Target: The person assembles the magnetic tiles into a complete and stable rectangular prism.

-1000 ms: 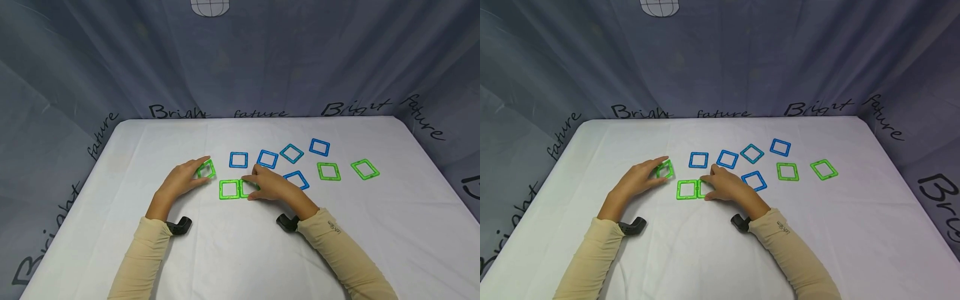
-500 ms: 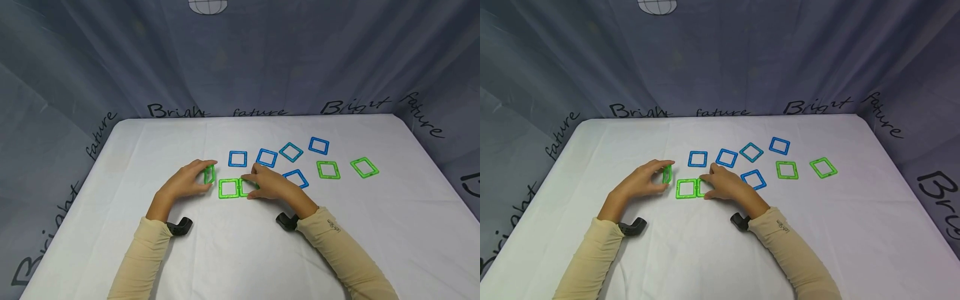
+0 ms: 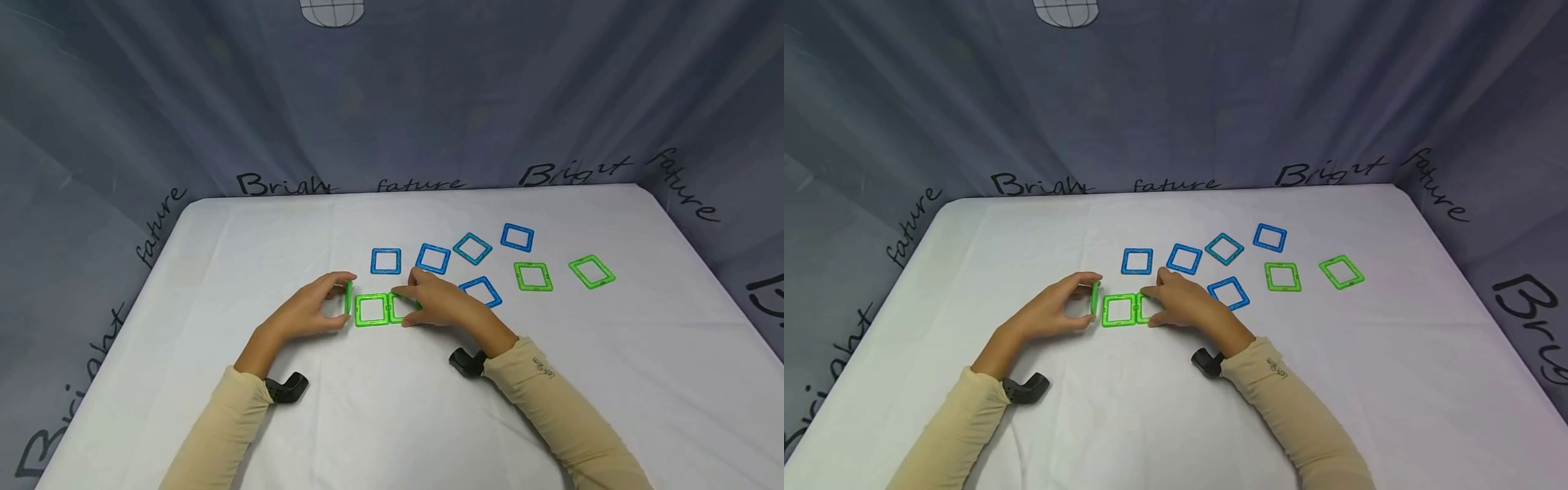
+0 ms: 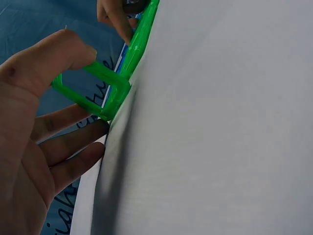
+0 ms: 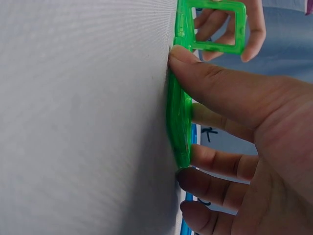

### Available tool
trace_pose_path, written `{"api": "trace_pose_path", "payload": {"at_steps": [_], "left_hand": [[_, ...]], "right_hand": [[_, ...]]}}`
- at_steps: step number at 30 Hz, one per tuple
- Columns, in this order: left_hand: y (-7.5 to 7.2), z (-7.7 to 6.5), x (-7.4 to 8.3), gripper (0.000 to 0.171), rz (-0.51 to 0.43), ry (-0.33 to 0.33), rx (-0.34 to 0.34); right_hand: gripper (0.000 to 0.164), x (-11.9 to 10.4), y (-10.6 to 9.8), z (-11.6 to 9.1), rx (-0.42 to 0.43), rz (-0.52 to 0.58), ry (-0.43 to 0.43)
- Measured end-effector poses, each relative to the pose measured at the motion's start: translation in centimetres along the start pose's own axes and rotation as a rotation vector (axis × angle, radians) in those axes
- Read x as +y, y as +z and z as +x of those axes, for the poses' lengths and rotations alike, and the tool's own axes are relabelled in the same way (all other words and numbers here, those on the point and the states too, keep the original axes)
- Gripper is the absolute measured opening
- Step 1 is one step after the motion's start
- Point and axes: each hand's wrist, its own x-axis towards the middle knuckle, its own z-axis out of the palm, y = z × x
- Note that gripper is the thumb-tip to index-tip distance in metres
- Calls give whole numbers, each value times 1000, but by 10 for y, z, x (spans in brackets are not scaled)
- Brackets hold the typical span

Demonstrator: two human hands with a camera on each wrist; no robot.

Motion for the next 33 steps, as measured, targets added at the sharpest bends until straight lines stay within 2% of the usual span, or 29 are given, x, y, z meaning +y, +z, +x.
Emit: {"api": "trace_pose_path", "payload": {"at_steps": [11, 22, 33], "left_hand": [[3, -5, -1, 62, -40, -4, -2], [6, -2, -3, 62, -93, 35, -4], [8, -2, -5, 64, -76, 31, -3]], "right_hand": [[64, 1, 1, 0, -9, 14, -1], [64, 3, 1, 1, -4, 8, -9], [65, 3, 1, 1, -15, 6, -13]]}}
